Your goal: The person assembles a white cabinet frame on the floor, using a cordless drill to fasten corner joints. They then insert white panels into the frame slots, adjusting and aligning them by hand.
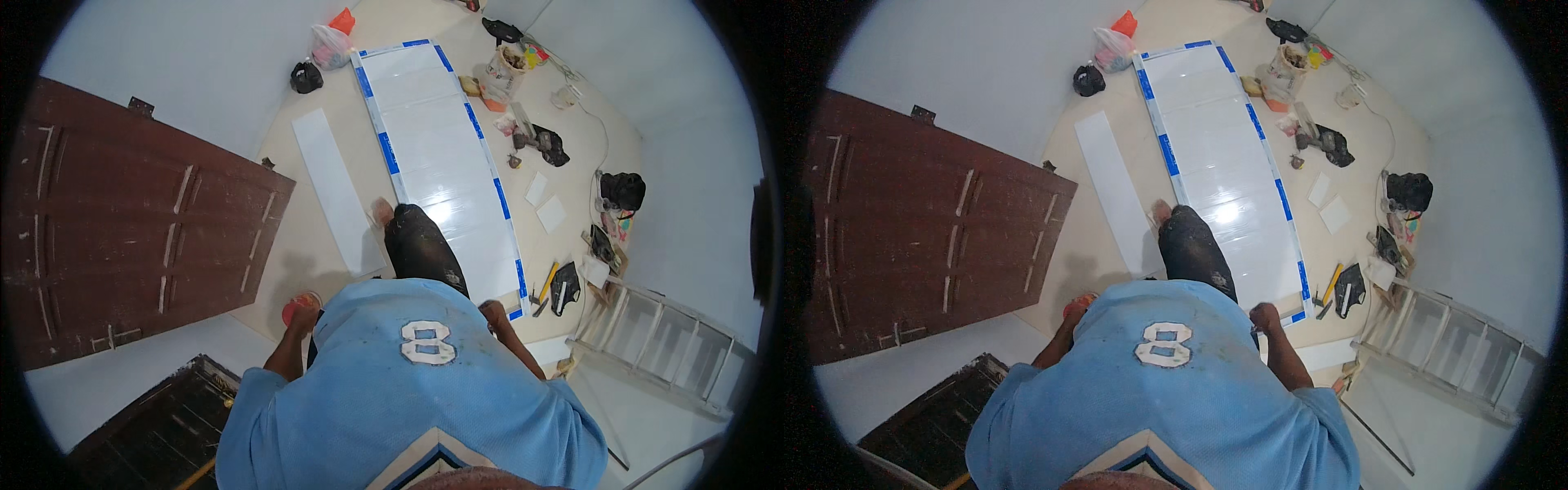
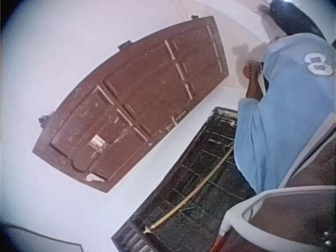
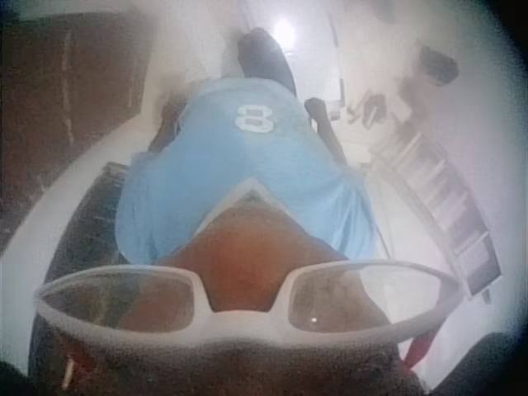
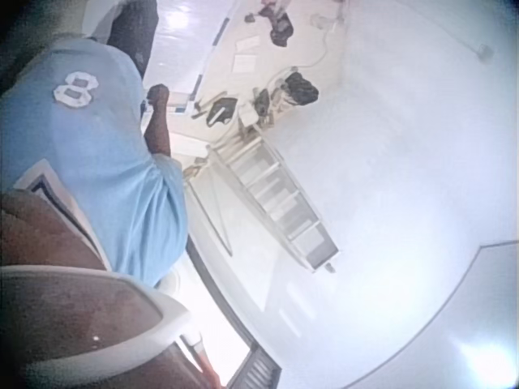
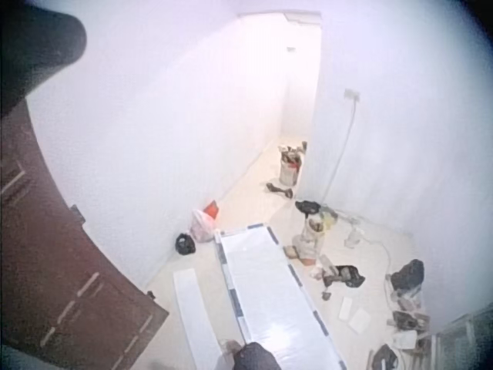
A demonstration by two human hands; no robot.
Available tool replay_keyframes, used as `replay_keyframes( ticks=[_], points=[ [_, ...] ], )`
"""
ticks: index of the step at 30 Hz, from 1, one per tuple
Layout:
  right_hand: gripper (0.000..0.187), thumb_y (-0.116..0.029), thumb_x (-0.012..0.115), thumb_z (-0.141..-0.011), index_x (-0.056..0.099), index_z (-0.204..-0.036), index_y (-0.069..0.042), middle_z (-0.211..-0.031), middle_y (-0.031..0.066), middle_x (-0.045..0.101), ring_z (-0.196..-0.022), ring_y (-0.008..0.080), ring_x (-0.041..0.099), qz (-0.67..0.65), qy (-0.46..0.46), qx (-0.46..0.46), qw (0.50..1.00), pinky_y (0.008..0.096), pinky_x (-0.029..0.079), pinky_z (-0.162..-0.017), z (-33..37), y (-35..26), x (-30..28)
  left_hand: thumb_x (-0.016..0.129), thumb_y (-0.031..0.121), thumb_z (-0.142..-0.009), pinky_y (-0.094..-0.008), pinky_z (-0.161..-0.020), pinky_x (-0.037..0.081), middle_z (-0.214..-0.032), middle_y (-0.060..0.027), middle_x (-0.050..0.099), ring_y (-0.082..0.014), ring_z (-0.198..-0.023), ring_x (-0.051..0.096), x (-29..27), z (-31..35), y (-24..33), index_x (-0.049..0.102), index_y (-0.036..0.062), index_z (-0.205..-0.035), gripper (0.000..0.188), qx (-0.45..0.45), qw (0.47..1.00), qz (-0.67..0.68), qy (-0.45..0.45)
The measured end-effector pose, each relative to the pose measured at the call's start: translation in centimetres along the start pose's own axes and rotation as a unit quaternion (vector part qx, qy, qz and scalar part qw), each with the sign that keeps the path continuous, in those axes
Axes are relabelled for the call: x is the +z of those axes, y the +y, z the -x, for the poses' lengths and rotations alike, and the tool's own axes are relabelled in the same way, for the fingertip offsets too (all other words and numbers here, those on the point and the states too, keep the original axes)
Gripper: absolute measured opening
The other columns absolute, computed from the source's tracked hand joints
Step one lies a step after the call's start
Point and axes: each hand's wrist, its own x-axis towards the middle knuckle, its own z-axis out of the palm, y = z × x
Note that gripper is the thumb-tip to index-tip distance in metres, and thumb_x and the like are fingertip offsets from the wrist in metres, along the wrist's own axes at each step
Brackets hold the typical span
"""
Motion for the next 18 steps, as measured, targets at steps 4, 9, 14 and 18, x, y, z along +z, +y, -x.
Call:
replay_keyframes(
  ticks=[4,9,14,18],
  points=[
    [0.025,-0.028,0.074,-0.085,0.075,-0.070,-0.008,-0.072,0.0146,0.072,-0.058,0.0262,0.069,0.054,-0.029,-0.010,0.998,0.0398,0.057,-0.058,-4.2,-2.3,1.8,0.076,0.034,-0.095,-0.0395,-0.067,0.053,-0.087,-0.0079,0.070,-0.0201,-0.079,0.067,-4.9,-1.3,0.8,0.074,0.0042,-0.110,0.034,0.079,0.987,-0.094,0.103],
    [0.029,-0.033,0.078,-0.082,0.077,-0.073,-0.006,-0.068,0.0131,0.072,-0.061,0.0246,0.072,0.370,-0.102,-0.035,0.923,0.0401,0.058,-0.061,-13.3,0.0,0.5,0.075,0.031,-0.093,-0.0407,-0.072,0.053,-0.085,-0.0103,0.071,-0.0225,-0.080,0.067,-13.2,-8.4,20.0,0.078,0.0019,-0.097,0.029,0.069,0.993,0.021,0.096],
    [0.023,-0.034,0.078,-0.085,0.082,-0.081,-0.012,-0.084,0.0137,0.079,-0.078,0.0262,0.077,0.469,-0.153,-0.060,0.868,0.0443,0.061,-0.077,-30.2,-13.0,-1.7,0.075,0.029,-0.093,-0.0372,-0.072,0.051,-0.077,-0.0077,0.067,-0.0170,-0.075,0.060,-28.2,-19.0,42.9,0.077,-0.0003,-0.095,0.030,0.174,0.963,-0.081,0.189],
    [0.027,-0.018,0.064,-0.090,0.073,-0.071,-0.002,-0.066,0.0128,0.073,-0.050,0.0219,0.070,-0.060,0.029,0.090,0.994,0.0383,0.058,-0.052,-38.1,-30.6,-3.8,0.072,0.025,-0.096,-0.0350,-0.074,0.051,-0.078,-0.0073,0.067,-0.0149,-0.076,0.059,-34.6,-20.5,57.2,0.077,-0.0008,-0.095,0.027,0.259,0.951,-0.017,0.169]
  ],
)
